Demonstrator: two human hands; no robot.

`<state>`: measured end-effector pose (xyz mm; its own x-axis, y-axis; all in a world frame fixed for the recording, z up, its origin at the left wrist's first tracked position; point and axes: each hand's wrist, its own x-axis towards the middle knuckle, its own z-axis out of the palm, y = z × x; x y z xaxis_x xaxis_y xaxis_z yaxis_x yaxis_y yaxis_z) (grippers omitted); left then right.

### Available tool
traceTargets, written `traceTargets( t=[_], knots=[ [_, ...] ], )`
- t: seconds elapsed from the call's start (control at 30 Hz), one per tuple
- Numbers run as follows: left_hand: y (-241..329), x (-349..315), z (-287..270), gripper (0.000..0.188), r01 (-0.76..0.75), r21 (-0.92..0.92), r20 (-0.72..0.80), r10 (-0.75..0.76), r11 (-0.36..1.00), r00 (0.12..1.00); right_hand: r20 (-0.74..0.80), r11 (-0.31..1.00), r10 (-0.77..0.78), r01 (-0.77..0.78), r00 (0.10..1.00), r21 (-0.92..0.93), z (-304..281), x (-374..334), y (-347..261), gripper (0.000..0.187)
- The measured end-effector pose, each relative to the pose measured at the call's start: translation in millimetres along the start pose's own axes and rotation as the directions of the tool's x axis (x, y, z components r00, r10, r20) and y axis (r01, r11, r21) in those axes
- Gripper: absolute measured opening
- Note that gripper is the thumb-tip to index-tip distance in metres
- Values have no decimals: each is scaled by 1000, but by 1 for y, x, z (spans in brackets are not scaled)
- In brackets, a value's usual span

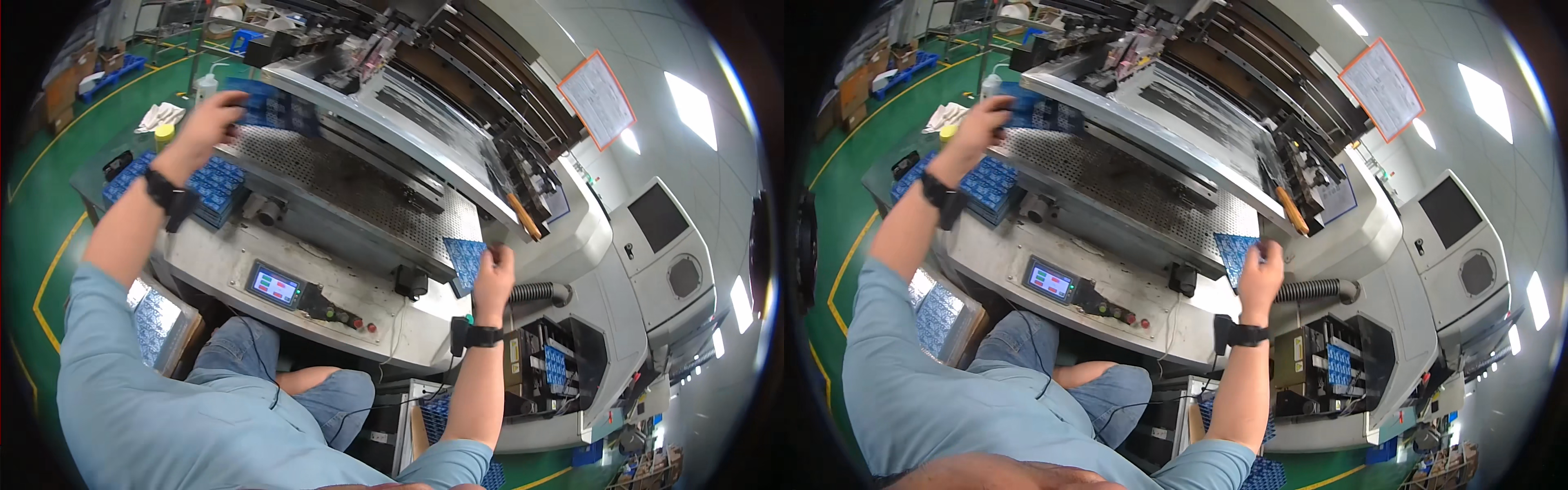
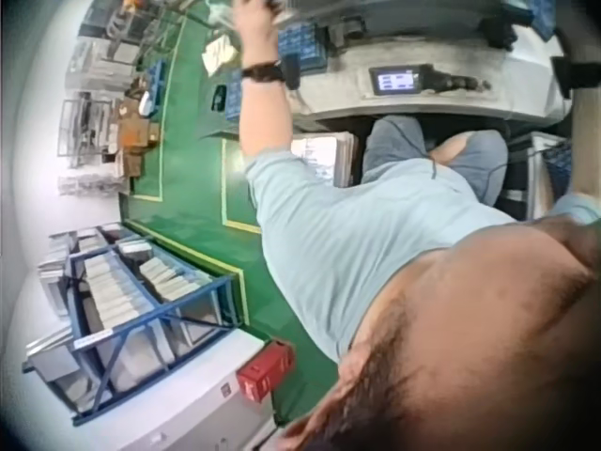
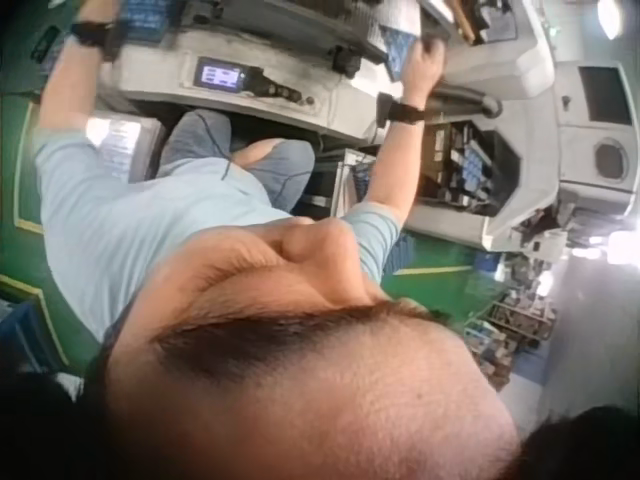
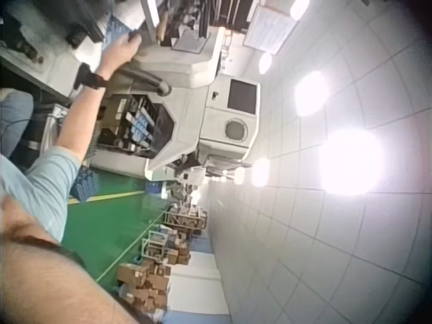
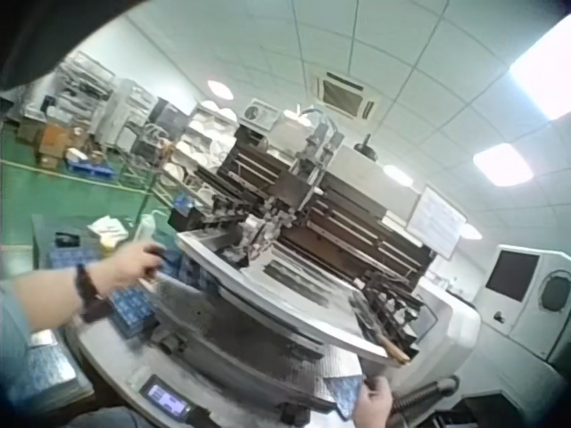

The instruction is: Operating a surface mount technology machine by loading and unloading circuit board panels from trays.

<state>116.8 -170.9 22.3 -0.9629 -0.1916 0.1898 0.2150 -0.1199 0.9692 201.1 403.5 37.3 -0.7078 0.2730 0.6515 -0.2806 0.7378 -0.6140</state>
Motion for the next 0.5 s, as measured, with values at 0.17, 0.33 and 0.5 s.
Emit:
traceTargets(
  t=[0.17,0.33,0.5],
  knots=[
    [-38,23,154,34,85,-120,233,-56,989,971,265,937,-239,294,934,-189,96,8,-42,34],
    [-75,63,231,34,-227,197,273,169,954,947,169,887,-208,258,963,-382,154,7,-40,31],
    [-81,74,211,44,-600,583,413,436,548,800,227,841,-219,301,949,-449,163,6,-29,28]
  ],
)
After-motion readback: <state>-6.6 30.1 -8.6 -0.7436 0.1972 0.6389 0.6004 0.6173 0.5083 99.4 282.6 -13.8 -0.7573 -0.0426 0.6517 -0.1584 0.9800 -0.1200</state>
